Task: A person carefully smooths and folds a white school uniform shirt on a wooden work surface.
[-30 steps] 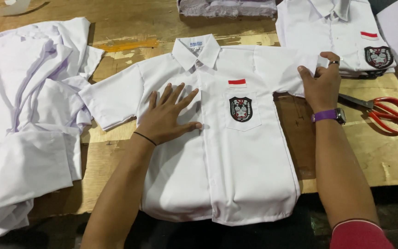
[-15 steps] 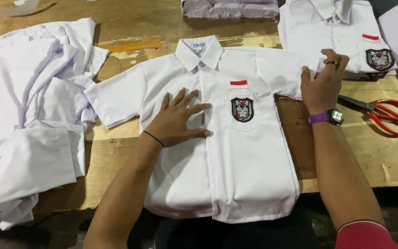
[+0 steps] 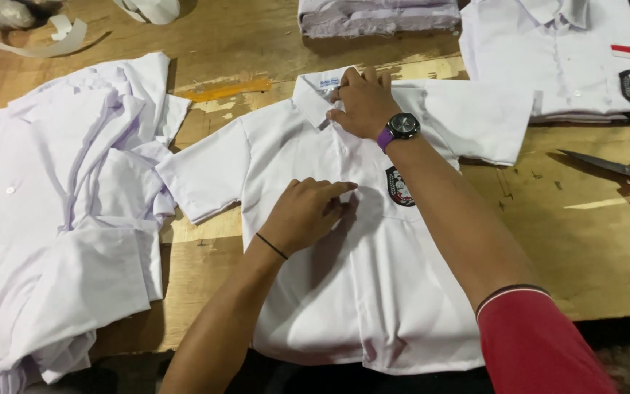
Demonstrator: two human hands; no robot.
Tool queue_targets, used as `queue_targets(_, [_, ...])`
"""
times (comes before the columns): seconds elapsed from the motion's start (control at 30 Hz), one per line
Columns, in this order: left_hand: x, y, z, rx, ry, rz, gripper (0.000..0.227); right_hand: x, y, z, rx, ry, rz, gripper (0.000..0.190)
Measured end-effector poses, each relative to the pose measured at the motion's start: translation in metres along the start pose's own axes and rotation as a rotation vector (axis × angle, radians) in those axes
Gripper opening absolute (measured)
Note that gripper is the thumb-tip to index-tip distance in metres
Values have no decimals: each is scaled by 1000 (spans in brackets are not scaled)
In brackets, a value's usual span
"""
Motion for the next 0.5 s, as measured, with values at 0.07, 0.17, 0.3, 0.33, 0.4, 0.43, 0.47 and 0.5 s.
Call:
queue_targets(0.07, [-4, 3, -2, 29, -10, 11, 42, 5, 4, -4, 124, 72, -25, 34])
queue_targets(0.17, [-13, 8, -3, 75, -9, -9, 53, 6, 6, -8, 157, 145, -160, 24])
queue_targets(0.3, [-21, 4, -2, 147, -43, -6, 52, 11, 7, -9, 173, 197, -179, 20])
queue_targets(0.33, [-24, 2, -1, 191, -58, -2, 53, 12, 9, -8, 166, 200, -166, 19])
queue_targets(0.4, [-26, 2, 1, 187, -66, -24, 50, 13, 13, -4, 129, 171, -131, 22])
queue_targets(0.43, [-27, 2, 0, 181, -68, -50, 47, 12, 13, -3, 84, 143, -95, 26])
queue_targets(0.47, [-28, 2, 0, 178, -69, -49, 47, 14, 15, 2, 85, 141, -93, 26])
queue_targets(0.5, [-28, 1, 0, 164, -75, -59, 40, 15, 16, 6, 54, 128, -85, 31])
Point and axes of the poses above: each hand's wrist, its own z-axis away from the middle knuckle, its own y-axis out of the palm, x = y × z, the point moved 1 cm from there along -z, towards the middle knuckle, and after that the axes turned 9 degrees about y, right-handed, at the moved point
